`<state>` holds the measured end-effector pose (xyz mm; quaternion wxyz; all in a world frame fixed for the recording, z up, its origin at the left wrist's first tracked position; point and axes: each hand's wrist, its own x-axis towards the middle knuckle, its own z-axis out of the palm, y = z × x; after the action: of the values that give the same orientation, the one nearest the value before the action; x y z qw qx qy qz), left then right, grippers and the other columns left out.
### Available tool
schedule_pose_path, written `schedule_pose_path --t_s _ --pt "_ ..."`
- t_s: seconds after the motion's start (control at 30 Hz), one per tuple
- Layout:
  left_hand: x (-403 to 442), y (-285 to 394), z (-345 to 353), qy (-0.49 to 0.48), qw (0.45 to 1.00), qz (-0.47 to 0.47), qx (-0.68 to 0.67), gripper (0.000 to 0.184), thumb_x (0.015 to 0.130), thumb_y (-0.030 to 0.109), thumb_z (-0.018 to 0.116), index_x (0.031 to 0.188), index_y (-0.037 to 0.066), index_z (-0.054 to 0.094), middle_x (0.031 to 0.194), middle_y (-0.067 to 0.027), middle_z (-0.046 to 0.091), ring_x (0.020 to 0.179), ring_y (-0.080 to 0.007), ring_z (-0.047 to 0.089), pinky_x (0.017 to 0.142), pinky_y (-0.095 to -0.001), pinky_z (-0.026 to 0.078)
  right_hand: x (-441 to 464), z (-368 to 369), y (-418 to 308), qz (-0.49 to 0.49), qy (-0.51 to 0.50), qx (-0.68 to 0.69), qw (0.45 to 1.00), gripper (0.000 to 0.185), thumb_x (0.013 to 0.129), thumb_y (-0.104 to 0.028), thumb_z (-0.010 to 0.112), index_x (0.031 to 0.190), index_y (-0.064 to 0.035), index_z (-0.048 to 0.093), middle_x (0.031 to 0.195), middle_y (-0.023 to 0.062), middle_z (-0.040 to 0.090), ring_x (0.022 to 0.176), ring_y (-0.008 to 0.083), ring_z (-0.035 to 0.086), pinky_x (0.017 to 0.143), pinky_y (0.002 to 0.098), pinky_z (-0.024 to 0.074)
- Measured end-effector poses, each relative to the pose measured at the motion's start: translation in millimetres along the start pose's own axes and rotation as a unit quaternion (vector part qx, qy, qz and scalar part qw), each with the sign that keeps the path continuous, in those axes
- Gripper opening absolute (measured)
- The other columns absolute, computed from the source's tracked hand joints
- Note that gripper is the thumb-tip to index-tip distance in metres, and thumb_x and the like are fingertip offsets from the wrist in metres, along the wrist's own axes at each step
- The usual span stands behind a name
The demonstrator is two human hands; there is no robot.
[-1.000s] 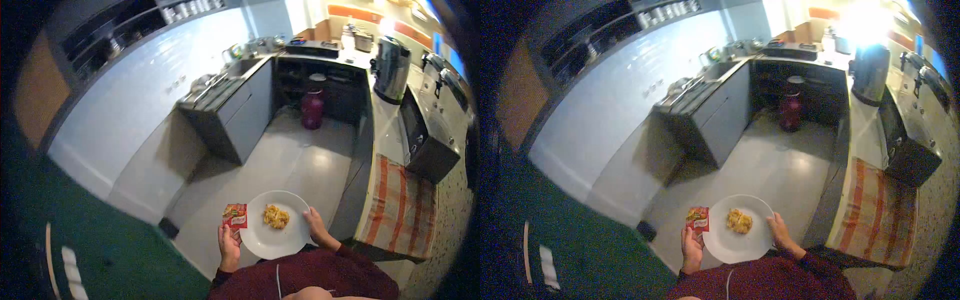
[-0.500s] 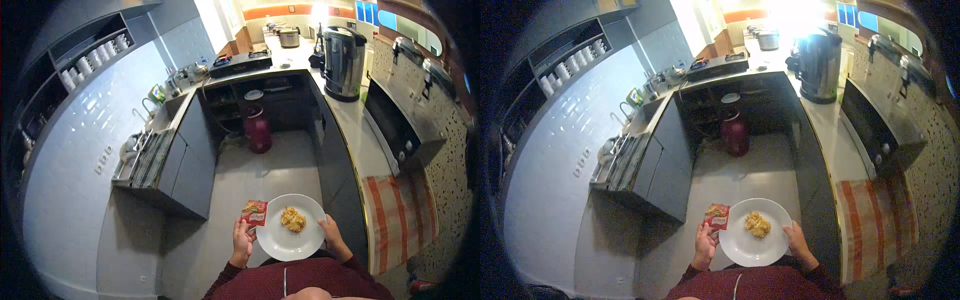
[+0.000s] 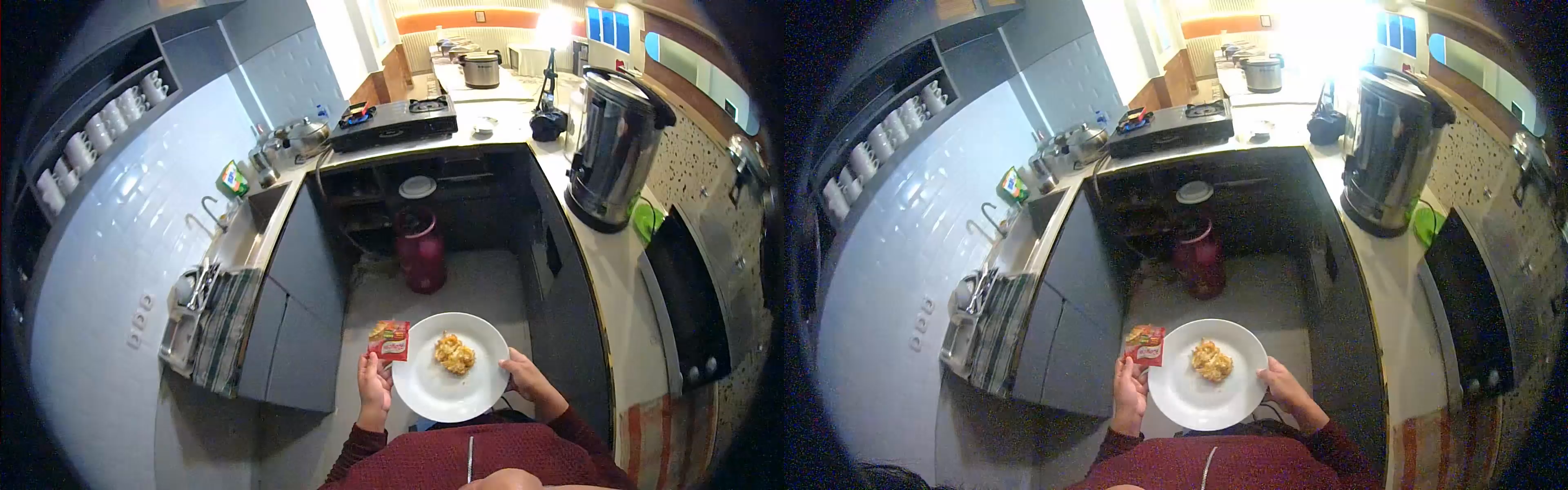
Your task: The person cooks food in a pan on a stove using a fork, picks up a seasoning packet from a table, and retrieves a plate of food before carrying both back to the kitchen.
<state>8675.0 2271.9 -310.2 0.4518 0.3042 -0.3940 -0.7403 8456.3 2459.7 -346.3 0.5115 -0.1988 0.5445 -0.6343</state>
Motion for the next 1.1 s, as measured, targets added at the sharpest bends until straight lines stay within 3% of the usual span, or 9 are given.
schedule_pose_path --t_s 0.1,0.33,0.43,0.53,0.57,0.63,0.77,0.9,1.1 --pt "20.0 -7.4 -10.1 -0.023 1.000 -0.004 0.012 0.020 0.092 0.026 0.045 0.106 0.011 0.042 0.103 -0.0120 0.058 0.088 -0.0230 0.060 0.071 -0.0348 0.052 4.4 6.3 15.5 -0.006 -0.005 0.063 0.998 0.033 0.088 -0.018 0.045 0.117 -0.0018 0.042 0.099 0.0080 0.055 0.081 0.0158 0.059 0.058 0.0324 0.0530" --pt "45.7 8.3 7.4 -0.103 0.992 -0.056 0.042 0.018 0.093 0.026 0.044 0.105 0.013 0.043 0.101 -0.0112 0.059 0.086 -0.0212 0.061 0.068 -0.0335 0.052 -21.9 13.9 13.1 -0.060 0.083 -0.004 0.995 0.034 0.090 -0.020 0.046 0.118 -0.0005 0.044 0.094 0.0073 0.056 0.080 0.0165 0.059 0.055 0.0331 0.0545" --pt "48.1 15.3 18.8 -0.187 0.980 -0.052 0.040 0.018 0.093 0.026 0.043 0.103 0.011 0.043 0.098 -0.0106 0.059 0.085 -0.0201 0.061 0.068 -0.0311 0.051 -47.2 26.2 26.7 -0.126 0.172 -0.051 0.976 0.031 0.088 -0.018 0.048 0.114 -0.0005 0.049 0.087 0.0039 0.057 0.074 0.0104 0.056 0.057 0.0242 0.0483" --pt "41.1 24.1 30.4 -0.241 0.965 -0.079 0.066 0.019 0.094 0.028 0.041 0.103 0.012 0.043 0.096 -0.0099 0.059 0.083 -0.0196 0.060 0.069 -0.0307 0.050 -71.6 47.0 44.3 -0.156 0.221 0.040 0.962 0.024 0.089 -0.019 0.047 0.108 -0.0044 0.051 0.082 0.0033 0.058 0.066 0.0108 0.059 0.049 0.0246 0.0491" --pt "40.4 24.3 30.3 -0.266 0.958 -0.085 0.057 0.019 0.094 0.028 0.040 0.104 0.012 0.043 0.099 -0.0114 0.059 0.085 -0.0208 0.060 0.069 -0.0306 0.050 -84.9 57.2 44.4 -0.181 0.249 0.046 0.950 0.021 0.088 -0.014 0.049 0.102 0.0001 0.055 0.084 0.0019 0.059 0.070 0.0083 0.055 0.065 0.0237 0.0454" --pt "42.0 23.1 30.3 -0.314 0.945 -0.090 0.011 0.019 0.095 0.027 0.038 0.105 0.012 0.042 0.101 -0.0133 0.059 0.087 -0.0222 0.061 0.068 -0.0312 0.051 -86.6 59.1 44.3 -0.244 0.234 0.136 0.931 0.020 0.088 -0.012 0.048 0.101 0.0006 0.055 0.086 0.0035 0.060 0.072 0.0095 0.056 0.066 0.0239 0.0463" --pt "50.0 19.0 10.7 -0.377 0.917 -0.102 -0.076 0.017 0.095 0.026 0.039 0.106 0.013 0.041 0.102 -0.0153 0.059 0.084 -0.0256 0.063 0.066 -0.0331 0.053 -91.3 70.8 51.3 -0.309 0.264 0.134 0.904 0.019 0.086 -0.010 0.049 0.099 0.0016 0.056 0.085 0.0050 0.061 0.074 0.0106 0.057 0.069 0.0241 0.0461" --pt "56.3 5.1 -19.7 -0.338 0.933 -0.067 -0.108 0.018 0.094 0.027 0.041 0.108 0.015 0.041 0.102 -0.0149 0.059 0.084 -0.0281 0.063 0.067 -0.0351 0.054 -72.1 52.3 74.7 -0.338 0.220 0.130 0.906 0.021 0.084 -0.008 0.050 0.101 0.0025 0.054 0.091 0.0090 0.062 0.080 0.0141 0.060 0.072 0.0261 0.0492" --pt "80.2 -43.2 -124.1 -0.322 0.941 -0.038 -0.099 0.020 0.094 0.028 0.040 0.109 0.014 0.042 0.101 -0.0140 0.059 0.081 -0.0311 0.064 0.063 -0.0351 0.056 -24.4 31.5 103.0 -0.422 0.278 0.115 0.855 0.023 0.086 -0.008 0.048 0.105 0.0049 0.053 0.094 0.0109 0.061 0.081 0.0168 0.060 0.075 0.0276 0.0478"
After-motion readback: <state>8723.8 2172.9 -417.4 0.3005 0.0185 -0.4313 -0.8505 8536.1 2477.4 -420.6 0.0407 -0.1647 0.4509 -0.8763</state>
